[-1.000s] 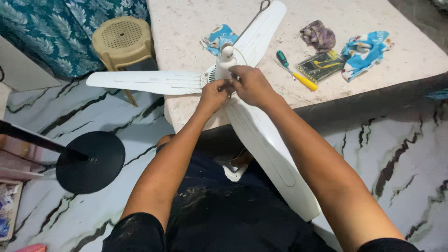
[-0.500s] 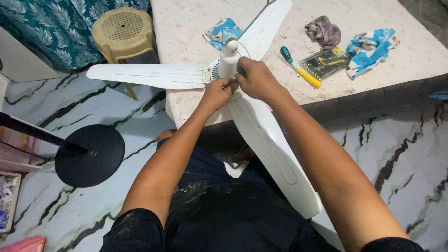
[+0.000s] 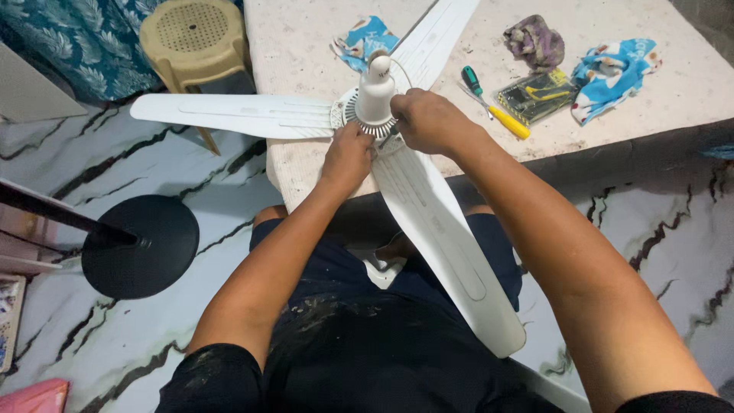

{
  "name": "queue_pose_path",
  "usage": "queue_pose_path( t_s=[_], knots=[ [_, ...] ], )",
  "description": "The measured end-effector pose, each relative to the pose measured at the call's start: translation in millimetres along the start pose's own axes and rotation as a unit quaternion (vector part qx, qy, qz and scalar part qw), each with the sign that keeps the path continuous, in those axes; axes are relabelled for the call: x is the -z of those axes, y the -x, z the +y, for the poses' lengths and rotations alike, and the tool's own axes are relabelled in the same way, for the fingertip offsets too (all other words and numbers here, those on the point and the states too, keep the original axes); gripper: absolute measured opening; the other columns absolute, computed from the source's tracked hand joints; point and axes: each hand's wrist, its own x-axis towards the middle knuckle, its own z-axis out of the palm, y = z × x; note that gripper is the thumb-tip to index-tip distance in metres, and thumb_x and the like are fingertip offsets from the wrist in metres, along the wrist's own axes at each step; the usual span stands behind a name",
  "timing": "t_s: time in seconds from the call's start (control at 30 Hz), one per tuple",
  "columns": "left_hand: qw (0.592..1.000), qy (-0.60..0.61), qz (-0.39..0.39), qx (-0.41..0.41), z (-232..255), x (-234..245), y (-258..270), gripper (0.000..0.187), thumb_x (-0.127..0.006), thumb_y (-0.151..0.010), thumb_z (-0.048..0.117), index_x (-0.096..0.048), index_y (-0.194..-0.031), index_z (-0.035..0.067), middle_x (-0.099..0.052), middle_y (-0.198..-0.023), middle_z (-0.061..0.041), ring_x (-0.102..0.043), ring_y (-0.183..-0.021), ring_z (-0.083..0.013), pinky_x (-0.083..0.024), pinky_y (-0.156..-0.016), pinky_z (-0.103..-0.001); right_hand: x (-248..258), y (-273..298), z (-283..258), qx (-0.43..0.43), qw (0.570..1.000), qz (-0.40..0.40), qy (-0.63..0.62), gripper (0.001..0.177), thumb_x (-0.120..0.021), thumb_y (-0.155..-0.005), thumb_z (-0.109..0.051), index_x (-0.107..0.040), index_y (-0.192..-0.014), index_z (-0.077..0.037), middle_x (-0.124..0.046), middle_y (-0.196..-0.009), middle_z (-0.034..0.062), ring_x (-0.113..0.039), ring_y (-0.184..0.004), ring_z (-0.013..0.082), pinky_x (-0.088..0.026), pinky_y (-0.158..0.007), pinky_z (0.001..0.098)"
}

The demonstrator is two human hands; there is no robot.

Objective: The person attaches a white fan blade to the fan hub using a screwdriver. They align the blade, insert screws, and tighten them to secure the blade to the hub.

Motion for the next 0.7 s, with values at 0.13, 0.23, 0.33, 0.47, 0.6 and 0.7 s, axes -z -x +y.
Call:
queue_pose_path(
  t_s=[0.13,0.23,0.33,0.47,0.6,0.7],
  knots=[
    [1.0,0.004,0.003,-0.006,6,5,6,0.024,-0.074,-0.082,0.007,-0.076,-0.106,0.004,-0.06,-0.12,-0.017,-0.058,-0.112,-0.0387,-0.05,-0.095,-0.046,1,2,-6,-0.046,0.997,-0.039,0.057,0.013,-0.065,-0.089,-0.017,-0.068,-0.097,-0.007,-0.072,-0.091,0.0181,-0.068,-0.09,0.0401,-0.053,-0.077,0.0518],
    [0.999,-0.004,0.024,-0.048,8,9,9,0.028,-0.07,-0.079,0.001,-0.076,-0.106,0.003,-0.06,-0.134,-0.015,-0.058,-0.116,-0.0383,-0.05,-0.1,-0.045,2,1,-10,-0.026,0.995,-0.034,0.09,0.012,-0.065,-0.089,-0.016,-0.069,-0.098,-0.009,-0.072,-0.089,0.0166,-0.069,-0.088,0.0389,-0.054,-0.075,0.0513],
    [0.999,-0.032,-0.024,0.008,14,8,5,0.022,-0.073,-0.081,0.006,-0.076,-0.102,0.002,-0.06,-0.135,-0.012,-0.058,-0.114,-0.0381,-0.049,-0.097,-0.045,-1,-5,-19,-0.004,0.992,-0.038,0.124,0.018,-0.067,-0.083,-0.013,-0.07,-0.101,-0.01,-0.072,-0.089,0.0165,-0.071,-0.088,0.038,-0.055,-0.074,0.0501],
    [0.999,-0.025,-0.025,0.012,14,7,4,0.023,-0.073,-0.081,0.007,-0.077,-0.103,0.004,-0.061,-0.131,-0.012,-0.058,-0.114,-0.0378,-0.049,-0.097,-0.045,-4,-14,-29,-0.049,0.991,-0.057,0.114,0.028,-0.069,-0.077,-0.015,-0.071,-0.104,-0.011,-0.073,-0.09,0.0172,-0.071,-0.089,0.0376,-0.056,-0.075,0.0483],
    [0.999,-0.034,-0.019,0.001,12,7,4,0.02,-0.072,-0.082,0.007,-0.077,-0.101,0.005,-0.063,-0.128,-0.011,-0.059,-0.114,-0.0374,-0.05,-0.098,-0.045,0,-14,-26,-0.109,0.988,-0.051,0.094,0.025,-0.069,-0.079,-0.016,-0.071,-0.103,-0.009,-0.074,-0.094,0.0192,-0.071,-0.091,0.0378,-0.056,-0.077,0.0482],
    [0.999,-0.036,-0.023,0.011,12,6,6,0.018,-0.072,-0.082,0.008,-0.077,-0.099,0.005,-0.063,-0.125,-0.012,-0.059,-0.114,-0.037,-0.049,-0.097,-0.045,2,-7,-21,-0.146,0.985,-0.05,0.077,0.022,-0.067,-0.079,-0.016,-0.073,-0.1,-0.01,-0.075,-0.095,0.0191,-0.072,-0.092,0.0373,-0.056,-0.081,0.0476]
  ],
)
